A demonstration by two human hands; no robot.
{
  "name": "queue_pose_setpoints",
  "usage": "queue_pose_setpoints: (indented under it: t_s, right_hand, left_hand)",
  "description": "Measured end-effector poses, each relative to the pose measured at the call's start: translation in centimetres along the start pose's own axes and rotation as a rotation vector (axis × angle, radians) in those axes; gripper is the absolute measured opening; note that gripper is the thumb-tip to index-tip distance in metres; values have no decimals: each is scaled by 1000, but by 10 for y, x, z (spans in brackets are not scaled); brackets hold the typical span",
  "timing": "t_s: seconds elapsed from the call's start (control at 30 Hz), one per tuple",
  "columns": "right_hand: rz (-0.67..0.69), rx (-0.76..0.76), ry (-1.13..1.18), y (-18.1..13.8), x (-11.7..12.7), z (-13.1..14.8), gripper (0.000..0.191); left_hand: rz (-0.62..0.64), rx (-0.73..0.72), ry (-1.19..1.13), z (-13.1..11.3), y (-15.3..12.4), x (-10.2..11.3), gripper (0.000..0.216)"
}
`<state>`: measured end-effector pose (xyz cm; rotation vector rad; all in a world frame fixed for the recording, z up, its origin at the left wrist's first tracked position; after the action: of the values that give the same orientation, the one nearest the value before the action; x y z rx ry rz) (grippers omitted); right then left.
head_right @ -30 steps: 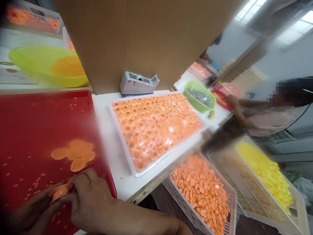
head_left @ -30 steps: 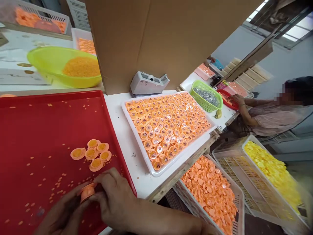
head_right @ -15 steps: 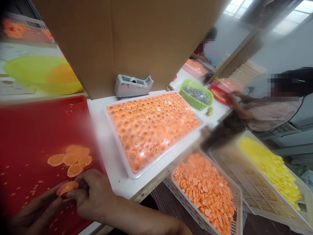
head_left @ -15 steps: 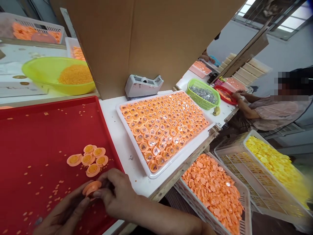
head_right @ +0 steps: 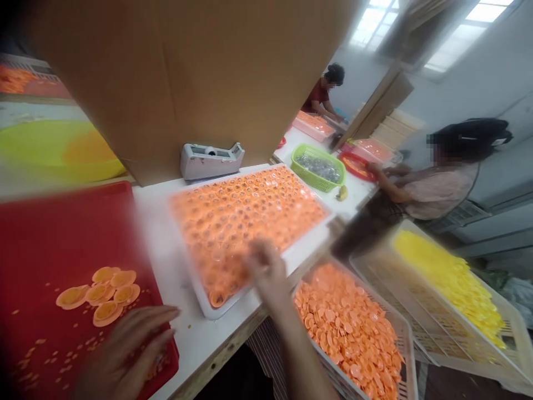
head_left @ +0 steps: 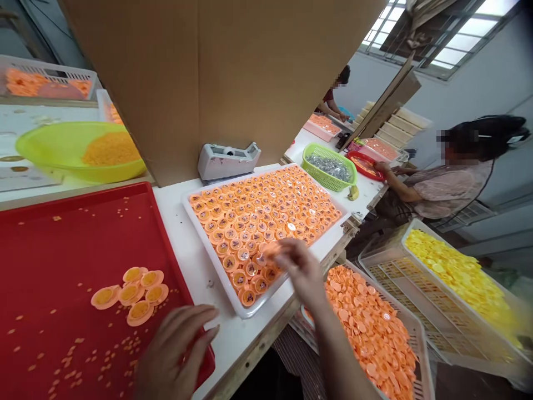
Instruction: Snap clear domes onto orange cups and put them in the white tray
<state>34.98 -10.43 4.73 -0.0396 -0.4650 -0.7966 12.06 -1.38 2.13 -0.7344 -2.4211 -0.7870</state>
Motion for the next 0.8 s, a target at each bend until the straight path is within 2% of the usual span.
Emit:
queue_pose_setpoints:
  t_s: [0.03,0.1,0.2,0.3,0.4,0.67,0.8]
  right_hand:
    - [-131,-40,-185,13,27,-12,30]
    - [-207,-77,-311,34,68,-35,32]
    - [-151,-88,-417,53,92,-58,23]
    - [-26,-71,-488,60,88,-69,15]
    - [79,-47,-541,64,81,-75,13]
    - [176,-32,-676,67,78,-77,17]
    - [157,-17,-684,62,78,-74,14]
  left_hand:
    - [44,-77,-25,-10,9,-11,14]
    - [114,-208,-54,-28,29,-35,16]
    - [236,-268,36,-47,57,-73,17]
    - [351,-269,165,-55,77,-100,13]
    - [407,-269,265,-54,87,-111,11]
    - [332,-155,375,-58,90,-118,8]
    - [320,-91,248,-55,89,-109,8]
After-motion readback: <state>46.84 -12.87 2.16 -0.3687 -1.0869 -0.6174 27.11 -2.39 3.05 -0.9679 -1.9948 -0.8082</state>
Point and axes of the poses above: each hand's wrist, its own y-axis towards the middle knuckle, its own x-axis out of the back of the hand, z = x × y, the point moved 1 cm from there along y, towards the middle knuckle, and after that the axes turned 2 degrees about x, right-handed, at the moved point
